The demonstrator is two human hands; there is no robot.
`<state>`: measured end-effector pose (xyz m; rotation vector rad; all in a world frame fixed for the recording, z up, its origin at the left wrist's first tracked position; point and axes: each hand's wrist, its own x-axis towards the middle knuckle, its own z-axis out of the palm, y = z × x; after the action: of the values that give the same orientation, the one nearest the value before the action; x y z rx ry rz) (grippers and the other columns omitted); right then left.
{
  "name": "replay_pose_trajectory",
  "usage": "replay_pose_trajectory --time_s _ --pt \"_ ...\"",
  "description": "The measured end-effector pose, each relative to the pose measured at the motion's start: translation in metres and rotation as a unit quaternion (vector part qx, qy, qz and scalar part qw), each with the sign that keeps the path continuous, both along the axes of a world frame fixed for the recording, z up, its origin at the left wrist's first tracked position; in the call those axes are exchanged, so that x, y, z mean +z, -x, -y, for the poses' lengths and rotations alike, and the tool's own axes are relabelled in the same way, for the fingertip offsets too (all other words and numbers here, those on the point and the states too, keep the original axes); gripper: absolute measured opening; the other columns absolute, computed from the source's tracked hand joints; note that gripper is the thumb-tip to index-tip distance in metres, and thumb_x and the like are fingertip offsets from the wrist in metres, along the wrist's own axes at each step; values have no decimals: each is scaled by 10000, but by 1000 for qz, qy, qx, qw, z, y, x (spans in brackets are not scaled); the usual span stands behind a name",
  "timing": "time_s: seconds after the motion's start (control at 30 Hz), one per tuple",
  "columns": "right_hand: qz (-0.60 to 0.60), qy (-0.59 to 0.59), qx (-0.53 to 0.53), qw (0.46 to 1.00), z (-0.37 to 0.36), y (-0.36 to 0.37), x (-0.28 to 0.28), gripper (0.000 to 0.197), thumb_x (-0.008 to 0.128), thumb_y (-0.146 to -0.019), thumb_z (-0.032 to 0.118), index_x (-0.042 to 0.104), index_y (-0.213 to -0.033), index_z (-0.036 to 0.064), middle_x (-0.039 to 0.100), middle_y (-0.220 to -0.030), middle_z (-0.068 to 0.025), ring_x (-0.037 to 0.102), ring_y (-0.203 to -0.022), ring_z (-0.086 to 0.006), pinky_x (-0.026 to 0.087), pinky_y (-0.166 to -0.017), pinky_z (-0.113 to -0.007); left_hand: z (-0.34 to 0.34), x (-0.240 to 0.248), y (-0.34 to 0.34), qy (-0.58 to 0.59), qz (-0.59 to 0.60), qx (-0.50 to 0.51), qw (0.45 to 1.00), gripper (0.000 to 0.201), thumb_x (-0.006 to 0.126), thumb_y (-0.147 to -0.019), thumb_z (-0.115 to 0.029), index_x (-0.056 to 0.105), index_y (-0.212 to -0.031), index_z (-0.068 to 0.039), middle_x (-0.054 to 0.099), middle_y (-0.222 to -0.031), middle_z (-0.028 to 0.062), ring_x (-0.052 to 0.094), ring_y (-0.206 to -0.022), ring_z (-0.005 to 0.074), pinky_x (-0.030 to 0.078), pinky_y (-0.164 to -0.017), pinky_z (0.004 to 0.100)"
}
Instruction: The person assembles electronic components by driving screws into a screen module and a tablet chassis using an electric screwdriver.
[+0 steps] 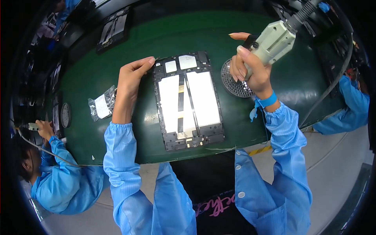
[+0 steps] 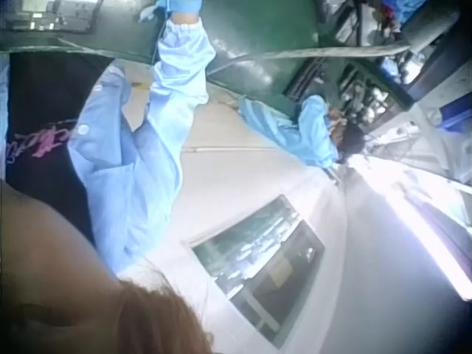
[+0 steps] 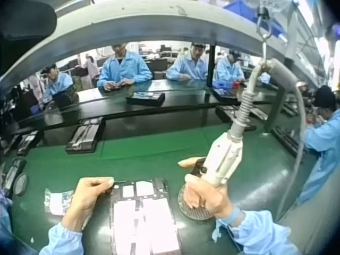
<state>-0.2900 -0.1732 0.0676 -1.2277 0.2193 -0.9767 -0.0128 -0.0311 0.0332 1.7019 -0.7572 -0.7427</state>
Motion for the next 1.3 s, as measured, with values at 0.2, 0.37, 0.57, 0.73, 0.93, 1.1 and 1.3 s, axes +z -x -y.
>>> replay_pose_trajectory --time_s 0.2,0.37,0.57,0.73,0.93,1.1,1.3 --pt "-7 16 5 1000 1 2 3 278 611 -899 71 607 -1142 -65 461 -511 6 440 -399 -84 375 -399 -261 2 -2 -3 -5 28 -23 999 280 753 -867 -162 733 -1067 34 727 -970 74 588 -825 100 461 -775 228" --pt "-8 4 6 1000 -3 0 3 251 602 -904 70 604 -1116 -66 451 -508 0 431 -394 -95 368 -396 -266 -3 -1 -7 7 8 -46 999 286 748 -873 -156 723 -1083 37 723 -951 84 615 -822 106 483 -771 225" --pt "-18 -14 14 1000 -9 -20 5 158 590 -922 69 599 -1022 -53 453 -507 -13 424 -381 -109 368 -383 -278 -27 -5 4 6 -21 -87 996 257 716 -905 -160 720 -1066 41 703 -897 65 617 -843 101 481 -777 221" --pt "-118 50 17 992 -37 -81 24 208 551 -946 158 568 -1019 -36 374 -480 -16 379 -367 -128 360 -393 -296 -35 -3 -1 7 20 -110 994 286 690 -924 -179 709 -1069 67 714 -888 79 627 -801 107 499 -739 230" --pt "-96 54 78 991 -58 -156 35 197 572 -931 139 576 -974 -53 392 -484 -25 398 -364 -132 376 -390 -303 -30 -12 -10 52 -20 -145 988 271 677 -907 -154 713 -1045 76 728 -880 102 648 -770 126 522 -722 260" --pt "-91 30 68 993 -65 -184 20 221 580 -918 159 580 -954 -58 394 -483 -27 395 -358 -130 376 -388 -301 -30 -24 -15 68 -17 -136 988 227 701 -864 -120 732 -1007 54 726 -832 116 642 -754 128 514 -707 274" --pt "-80 37 54 995 -63 -195 10 249 571 -923 186 575 -962 -61 378 -482 -23 384 -358 -127 375 -390 -300 -30 -32 -21 83 -17 -129 988 237 699 -852 -121 732 -1008 54 731 -841 130 649 -761 132 519 -723 278"
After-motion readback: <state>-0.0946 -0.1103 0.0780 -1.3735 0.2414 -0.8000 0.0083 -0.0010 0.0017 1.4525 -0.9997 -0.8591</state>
